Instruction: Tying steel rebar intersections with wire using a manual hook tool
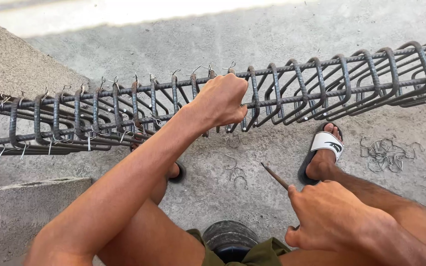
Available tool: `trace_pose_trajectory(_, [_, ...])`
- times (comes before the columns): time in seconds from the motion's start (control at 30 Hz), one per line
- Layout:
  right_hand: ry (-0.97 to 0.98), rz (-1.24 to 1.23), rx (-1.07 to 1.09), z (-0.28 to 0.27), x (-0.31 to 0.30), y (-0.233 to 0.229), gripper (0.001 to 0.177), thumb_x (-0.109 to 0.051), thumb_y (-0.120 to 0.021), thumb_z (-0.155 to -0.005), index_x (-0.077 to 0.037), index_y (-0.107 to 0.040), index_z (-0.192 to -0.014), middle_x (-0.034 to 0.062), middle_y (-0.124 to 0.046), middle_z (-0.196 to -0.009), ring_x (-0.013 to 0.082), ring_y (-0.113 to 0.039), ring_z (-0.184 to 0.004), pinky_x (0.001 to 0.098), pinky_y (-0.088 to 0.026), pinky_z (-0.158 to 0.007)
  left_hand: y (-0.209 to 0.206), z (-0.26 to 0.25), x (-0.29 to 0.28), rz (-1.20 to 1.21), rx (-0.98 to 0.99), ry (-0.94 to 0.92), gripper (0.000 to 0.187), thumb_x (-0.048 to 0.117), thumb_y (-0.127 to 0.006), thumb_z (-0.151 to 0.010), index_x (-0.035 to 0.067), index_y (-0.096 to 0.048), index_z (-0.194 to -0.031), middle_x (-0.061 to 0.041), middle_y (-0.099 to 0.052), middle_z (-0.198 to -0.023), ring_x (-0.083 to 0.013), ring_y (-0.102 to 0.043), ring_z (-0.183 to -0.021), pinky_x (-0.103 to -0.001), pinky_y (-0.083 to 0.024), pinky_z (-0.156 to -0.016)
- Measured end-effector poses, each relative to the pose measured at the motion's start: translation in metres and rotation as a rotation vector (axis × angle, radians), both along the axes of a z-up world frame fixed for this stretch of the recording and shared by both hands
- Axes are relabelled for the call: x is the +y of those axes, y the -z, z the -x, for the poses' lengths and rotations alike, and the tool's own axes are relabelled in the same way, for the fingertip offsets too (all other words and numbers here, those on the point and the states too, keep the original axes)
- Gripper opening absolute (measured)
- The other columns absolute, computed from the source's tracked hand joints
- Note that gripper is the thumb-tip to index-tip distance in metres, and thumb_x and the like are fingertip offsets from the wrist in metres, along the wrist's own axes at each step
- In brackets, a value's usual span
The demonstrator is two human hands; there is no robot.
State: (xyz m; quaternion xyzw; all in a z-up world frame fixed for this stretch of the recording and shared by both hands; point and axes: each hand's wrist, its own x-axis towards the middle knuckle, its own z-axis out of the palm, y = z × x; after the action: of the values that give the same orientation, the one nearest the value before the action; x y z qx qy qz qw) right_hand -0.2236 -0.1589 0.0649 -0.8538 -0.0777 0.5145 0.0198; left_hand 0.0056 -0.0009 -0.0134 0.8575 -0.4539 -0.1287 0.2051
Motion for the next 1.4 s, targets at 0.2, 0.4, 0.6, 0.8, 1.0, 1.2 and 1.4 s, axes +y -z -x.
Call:
trace_pose_trajectory(0.2, [0.012, -0.007, -0.012, 0.001, 0.001, -0.007, 0.056, -0.061, -0.069, -0.082, -0.008, -0.063, -0.098, 0.0056, -0.076, -0.075, 0.0262, -0.071, -0.062, 0.0381, -0.059, -0.061, -0.005, 0.000, 0.002, 0.025, 0.008, -0.007, 0.021, 0.004, -0.068, -0.068, 0.006, -0.052, -0.054, -0.004, -0.056, -0.052, -0.0160, -0.046, -0.038, -0.028, -0.046, -0.031])
trace_pose_trajectory(0.4, [-0.110, -0.033, -0.031, 0.006, -0.004, -0.010, 0.045, -0.059, -0.072, -0.090, -0.015, -0.062, -0.087, 0.0051, -0.067, -0.070, 0.0298, -0.066, -0.066, 0.0410, -0.052, -0.066, -0.024, -0.003, 0.010, -0.205, 0.084, -0.080, 0.033, 0.036, -0.078, -0.089, 0.009, -0.062, -0.077, -0.003, -0.065, -0.067, -0.0182, -0.061, -0.054, -0.032, -0.056, -0.051])
trace_pose_trajectory(0.6, [0.049, 0.139, -0.043, -0.004, -0.017, -0.035, 0.038, -0.057, -0.064, -0.081, -0.022, -0.058, -0.097, 0.0028, -0.074, -0.078, 0.0234, -0.071, -0.072, 0.0350, -0.061, -0.065, -0.027, -0.026, 0.028, -0.085, 0.097, -0.251, 0.029, 0.034, -0.063, -0.104, 0.009, -0.063, -0.088, -0.002, -0.063, -0.069, -0.0125, -0.055, -0.050, -0.026, -0.053, -0.048])
trace_pose_trajectory(0.8, [0.122, 0.309, -0.053, -0.003, -0.033, -0.043, 0.046, -0.067, -0.063, -0.078, -0.034, -0.059, -0.110, -0.0095, -0.081, -0.071, 0.0143, -0.072, -0.064, 0.0294, -0.054, -0.068, -0.029, -0.030, 0.050, -0.043, -0.034, -0.305, 0.024, 0.028, -0.066, -0.100, 0.006, -0.070, -0.089, -0.006, -0.070, -0.071, -0.0150, -0.059, -0.049, -0.030, -0.055, -0.051])
trace_pose_trajectory(1.0, [0.141, 0.382, -0.065, 0.003, -0.044, -0.046, 0.042, -0.072, -0.061, -0.077, -0.040, -0.060, -0.104, -0.0103, -0.082, -0.077, 0.0157, -0.073, -0.071, 0.0312, -0.051, -0.072, -0.033, -0.024, 0.063, -0.053, -0.046, -0.325, 0.024, 0.027, -0.065, -0.101, 0.006, -0.071, -0.091, -0.007, -0.070, -0.071, -0.0144, -0.058, -0.047, -0.029, -0.053, -0.047])
trace_pose_trajectory(1.2, [0.270, 0.395, -0.146, 0.030, -0.079, -0.037, 0.080, -0.058, -0.075, -0.066, -0.066, -0.040, -0.138, -0.0278, -0.090, -0.070, -0.0009, -0.083, -0.064, 0.0165, -0.057, -0.064, -0.030, -0.020, 0.068, -0.094, -0.083, -0.329, 0.023, 0.026, -0.063, -0.102, 0.008, -0.069, -0.089, -0.004, -0.069, -0.069, -0.0159, -0.060, -0.048, -0.031, -0.054, -0.049])
trace_pose_trajectory(1.4, [0.553, -0.387, -0.492, 0.053, -0.141, -0.017, 0.119, -0.002, -0.083, -0.026, -0.040, -0.078, -0.138, 0.0056, -0.069, -0.031, 0.0191, -0.061, -0.032, 0.0311, -0.052, -0.037, -0.032, -0.013, 0.071, -0.117, -0.078, -0.331, 0.027, 0.027, -0.064, -0.100, 0.008, -0.073, -0.081, -0.003, -0.066, -0.062, -0.0164, -0.056, -0.044, -0.032, -0.051, -0.049])
